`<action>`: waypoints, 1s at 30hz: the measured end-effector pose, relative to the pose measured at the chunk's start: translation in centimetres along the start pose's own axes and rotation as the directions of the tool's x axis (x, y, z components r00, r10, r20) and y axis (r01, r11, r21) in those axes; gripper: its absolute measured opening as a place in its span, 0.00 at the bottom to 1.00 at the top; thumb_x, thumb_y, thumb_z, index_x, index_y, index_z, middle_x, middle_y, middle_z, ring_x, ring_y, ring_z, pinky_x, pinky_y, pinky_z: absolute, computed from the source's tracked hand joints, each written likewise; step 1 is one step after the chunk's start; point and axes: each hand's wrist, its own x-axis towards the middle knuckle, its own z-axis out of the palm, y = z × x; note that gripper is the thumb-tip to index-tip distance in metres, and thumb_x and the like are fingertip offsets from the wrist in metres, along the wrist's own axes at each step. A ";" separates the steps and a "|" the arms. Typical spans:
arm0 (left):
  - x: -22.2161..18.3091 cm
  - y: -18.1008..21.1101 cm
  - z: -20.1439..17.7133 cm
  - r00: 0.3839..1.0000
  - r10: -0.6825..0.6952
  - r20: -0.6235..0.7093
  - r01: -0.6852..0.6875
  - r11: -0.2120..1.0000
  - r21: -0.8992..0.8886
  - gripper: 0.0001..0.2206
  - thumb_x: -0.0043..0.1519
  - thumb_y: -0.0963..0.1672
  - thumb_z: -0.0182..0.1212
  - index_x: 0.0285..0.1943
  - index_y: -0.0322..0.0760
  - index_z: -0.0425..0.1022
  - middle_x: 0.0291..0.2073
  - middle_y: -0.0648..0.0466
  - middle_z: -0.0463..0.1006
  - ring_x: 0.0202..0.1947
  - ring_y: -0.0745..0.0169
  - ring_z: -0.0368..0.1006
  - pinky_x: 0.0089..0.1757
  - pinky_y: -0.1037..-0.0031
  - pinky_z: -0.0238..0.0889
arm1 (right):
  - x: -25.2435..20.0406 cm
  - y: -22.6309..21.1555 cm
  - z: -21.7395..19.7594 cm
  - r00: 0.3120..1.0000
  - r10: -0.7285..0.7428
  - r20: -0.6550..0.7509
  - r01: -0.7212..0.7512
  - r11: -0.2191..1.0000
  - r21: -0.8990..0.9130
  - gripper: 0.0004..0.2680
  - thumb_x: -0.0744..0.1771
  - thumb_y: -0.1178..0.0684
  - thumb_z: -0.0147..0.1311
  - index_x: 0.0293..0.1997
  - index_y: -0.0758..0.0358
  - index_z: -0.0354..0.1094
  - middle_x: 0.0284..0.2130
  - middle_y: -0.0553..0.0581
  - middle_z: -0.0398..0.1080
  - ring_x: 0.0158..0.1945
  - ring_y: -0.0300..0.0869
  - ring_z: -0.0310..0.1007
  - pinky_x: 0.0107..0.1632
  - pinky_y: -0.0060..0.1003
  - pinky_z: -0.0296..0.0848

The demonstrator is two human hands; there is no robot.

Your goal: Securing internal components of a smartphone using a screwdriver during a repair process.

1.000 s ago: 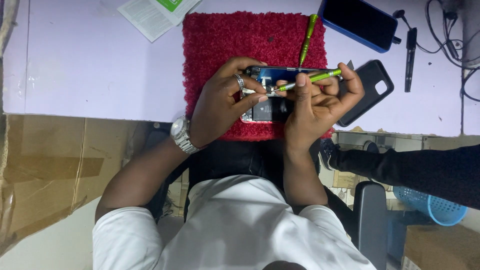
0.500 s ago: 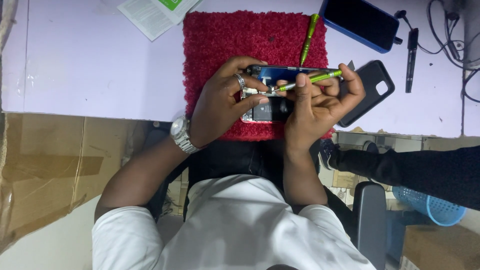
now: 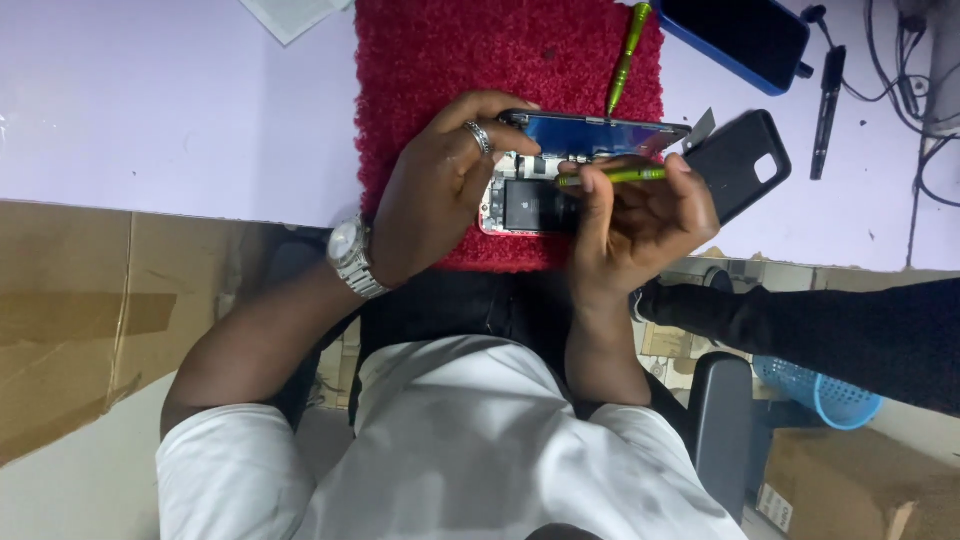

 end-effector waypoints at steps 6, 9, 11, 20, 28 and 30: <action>0.1 0.1 0.1 1.000 -0.027 -0.012 0.027 1.000 0.001 0.13 0.73 0.35 0.48 0.56 0.32 0.80 0.63 0.40 0.73 0.64 0.41 0.75 0.56 0.59 0.76 | -0.3 0.2 0.3 0.998 0.027 0.055 -0.025 0.999 -0.032 0.20 0.72 0.71 0.59 0.66 0.58 0.50 0.57 0.67 0.61 0.44 0.57 0.83 0.48 0.42 0.89; -0.1 -0.3 0.3 0.999 -0.034 -0.020 0.035 0.999 0.013 0.13 0.73 0.36 0.48 0.56 0.32 0.80 0.63 0.39 0.73 0.64 0.40 0.75 0.57 0.57 0.76 | 0.2 0.2 0.6 0.995 -0.026 0.091 0.028 1.000 -0.015 0.20 0.72 0.71 0.57 0.65 0.57 0.49 0.54 0.65 0.62 0.43 0.55 0.81 0.49 0.45 0.90; 0.0 -0.1 0.2 0.999 -0.043 -0.017 0.043 0.999 -0.002 0.13 0.72 0.35 0.48 0.56 0.32 0.80 0.64 0.40 0.73 0.64 0.40 0.75 0.56 0.59 0.77 | 0.1 0.0 0.6 0.997 -0.003 0.080 0.003 1.000 -0.009 0.20 0.72 0.71 0.57 0.65 0.57 0.49 0.51 0.68 0.65 0.43 0.55 0.81 0.48 0.43 0.89; 0.1 0.3 -0.1 0.999 -0.038 0.010 0.038 0.999 -0.010 0.14 0.73 0.35 0.46 0.57 0.31 0.79 0.63 0.40 0.73 0.60 0.42 0.77 0.48 0.65 0.79 | -0.1 0.3 -0.6 0.993 0.052 -0.104 -0.061 0.994 -0.093 0.20 0.72 0.68 0.61 0.66 0.56 0.53 0.54 0.65 0.66 0.47 0.52 0.79 0.49 0.39 0.84; -0.1 0.2 0.0 0.999 -0.050 0.009 0.050 0.999 0.002 0.12 0.75 0.38 0.47 0.57 0.31 0.79 0.63 0.40 0.74 0.56 0.44 0.79 0.44 0.66 0.77 | -0.7 0.6 -0.9 0.994 0.087 -0.071 -0.094 0.991 -0.101 0.19 0.73 0.68 0.61 0.67 0.57 0.53 0.60 0.62 0.60 0.47 0.55 0.82 0.49 0.40 0.87; 0.0 0.3 -0.1 0.998 -0.056 0.004 0.056 0.998 -0.009 0.11 0.74 0.37 0.48 0.57 0.32 0.79 0.62 0.40 0.74 0.58 0.44 0.78 0.47 0.66 0.77 | -0.7 0.5 -0.9 0.993 0.103 -0.064 -0.109 0.989 -0.100 0.20 0.73 0.69 0.60 0.67 0.57 0.52 0.59 0.63 0.62 0.49 0.53 0.81 0.51 0.39 0.86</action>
